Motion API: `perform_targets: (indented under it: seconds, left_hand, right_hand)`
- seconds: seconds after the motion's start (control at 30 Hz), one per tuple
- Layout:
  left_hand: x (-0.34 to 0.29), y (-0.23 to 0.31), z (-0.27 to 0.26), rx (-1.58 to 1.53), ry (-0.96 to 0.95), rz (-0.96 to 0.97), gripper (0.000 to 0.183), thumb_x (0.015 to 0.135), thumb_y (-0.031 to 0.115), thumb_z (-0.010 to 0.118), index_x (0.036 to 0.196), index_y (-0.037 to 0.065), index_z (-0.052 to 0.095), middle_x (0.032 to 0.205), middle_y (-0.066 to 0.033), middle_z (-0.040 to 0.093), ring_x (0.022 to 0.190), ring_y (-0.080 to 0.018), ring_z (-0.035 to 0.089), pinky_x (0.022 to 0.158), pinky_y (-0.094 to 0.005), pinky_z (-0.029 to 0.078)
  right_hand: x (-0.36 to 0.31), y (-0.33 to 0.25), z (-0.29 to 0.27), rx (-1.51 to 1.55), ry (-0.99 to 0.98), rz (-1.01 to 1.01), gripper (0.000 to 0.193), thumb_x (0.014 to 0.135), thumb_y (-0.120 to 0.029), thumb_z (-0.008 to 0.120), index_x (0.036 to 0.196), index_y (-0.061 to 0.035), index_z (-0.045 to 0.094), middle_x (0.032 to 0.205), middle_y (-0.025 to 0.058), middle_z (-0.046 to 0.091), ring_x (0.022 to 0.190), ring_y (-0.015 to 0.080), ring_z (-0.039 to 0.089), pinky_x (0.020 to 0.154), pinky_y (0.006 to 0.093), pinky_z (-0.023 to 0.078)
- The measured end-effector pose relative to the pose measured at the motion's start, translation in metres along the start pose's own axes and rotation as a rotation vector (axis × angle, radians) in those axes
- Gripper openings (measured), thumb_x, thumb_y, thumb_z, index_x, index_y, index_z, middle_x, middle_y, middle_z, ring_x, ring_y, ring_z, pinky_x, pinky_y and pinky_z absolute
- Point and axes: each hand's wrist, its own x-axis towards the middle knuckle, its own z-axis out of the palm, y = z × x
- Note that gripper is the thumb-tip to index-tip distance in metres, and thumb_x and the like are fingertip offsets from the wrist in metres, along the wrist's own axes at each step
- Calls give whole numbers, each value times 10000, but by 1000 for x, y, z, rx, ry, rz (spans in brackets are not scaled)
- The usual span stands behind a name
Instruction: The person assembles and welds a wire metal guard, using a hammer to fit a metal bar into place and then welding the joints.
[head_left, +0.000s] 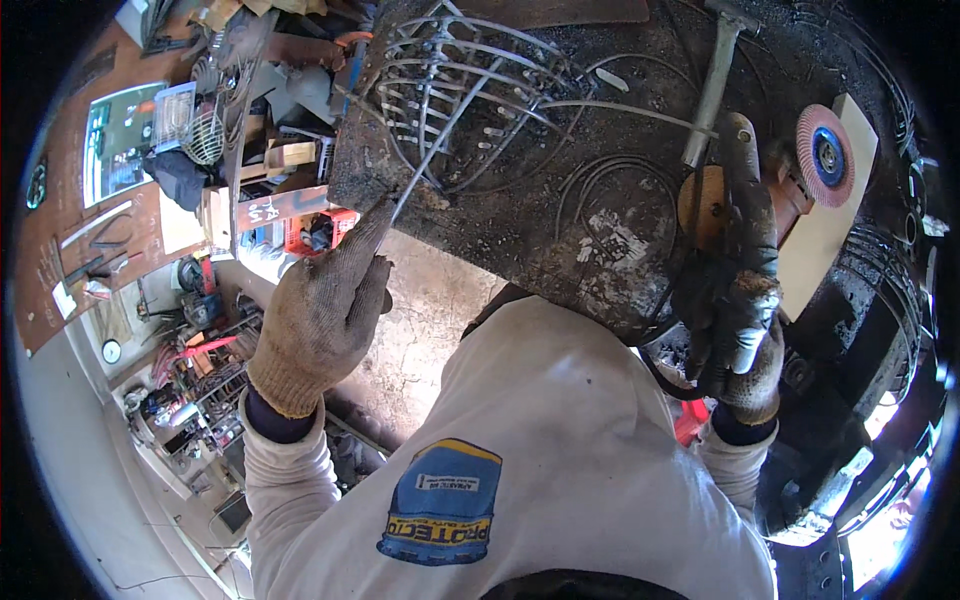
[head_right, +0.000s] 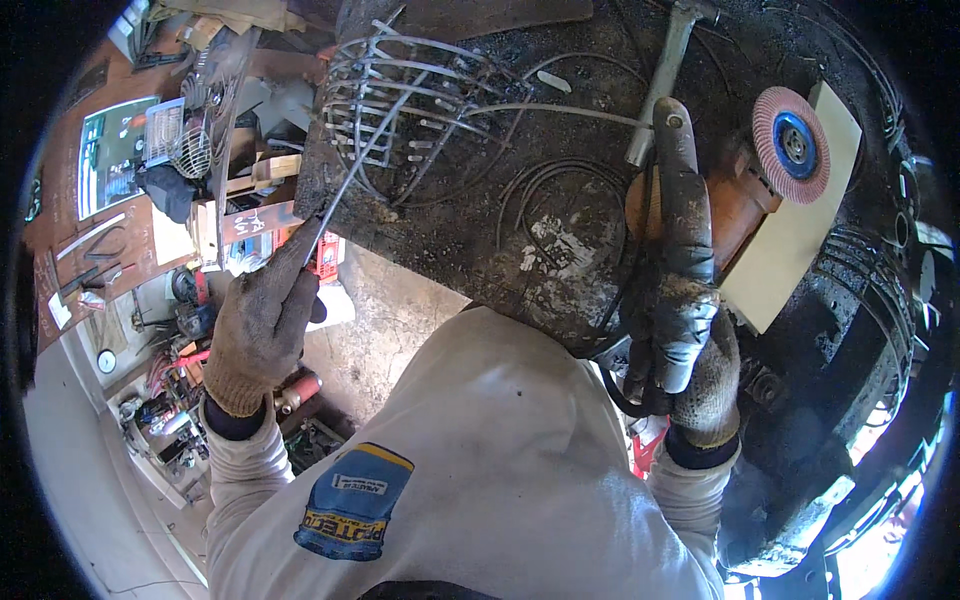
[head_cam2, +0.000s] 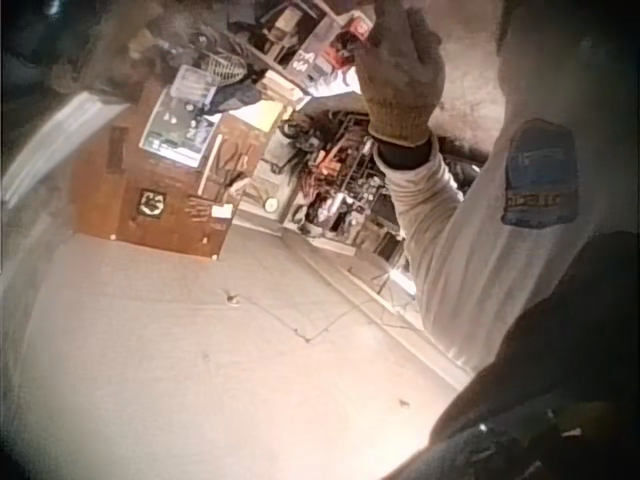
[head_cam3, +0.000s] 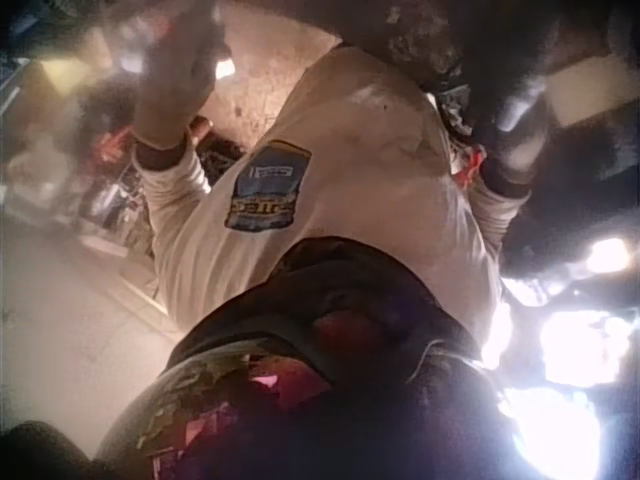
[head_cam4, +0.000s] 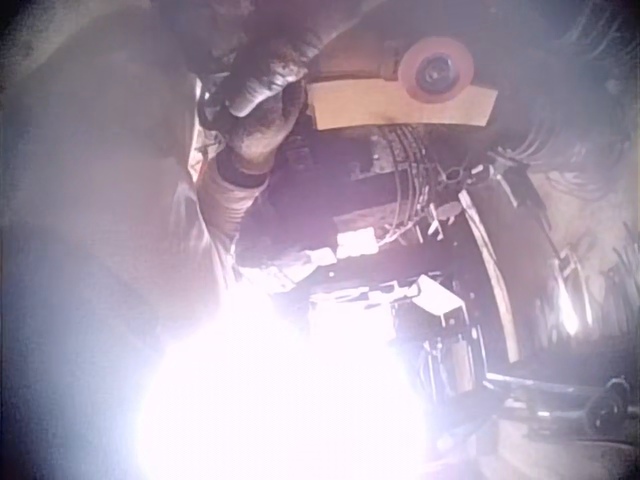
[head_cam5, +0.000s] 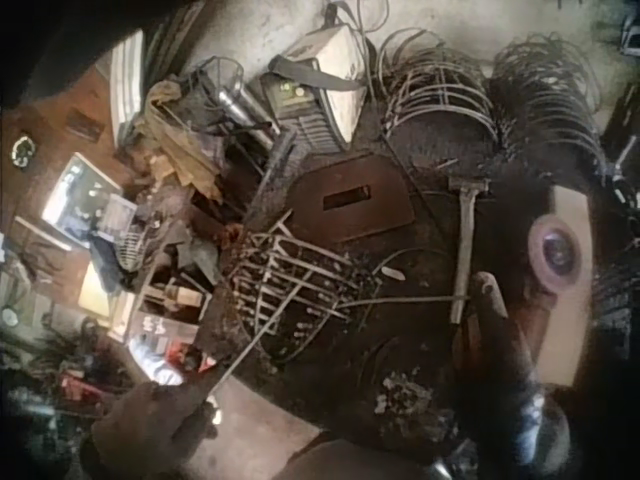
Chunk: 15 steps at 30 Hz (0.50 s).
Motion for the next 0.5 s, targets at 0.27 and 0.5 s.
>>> perform_targets:
  seconds: [0.27,0.5]
  left_hand:
    - [0,1,-2,49,-17,49,419,963,-25,567,1377,-79,529,817,-147,687,587,-187,667,511,-340,514]
    - [2,7,-2,147,25,71,423,992,32,530,1410,-33,525,669,-95,660,581,-189,671,548,-347,514]
  right_hand:
    - [9,-11,46,-183,166,-39,325,1051,-247,474,1228,15,547,1054,205,654,808,291,676,662,394,580]
    - [14,-7,64,-239,335,-83,348,1046,-290,470,1134,38,545,888,185,626,594,265,638,460,331,544]
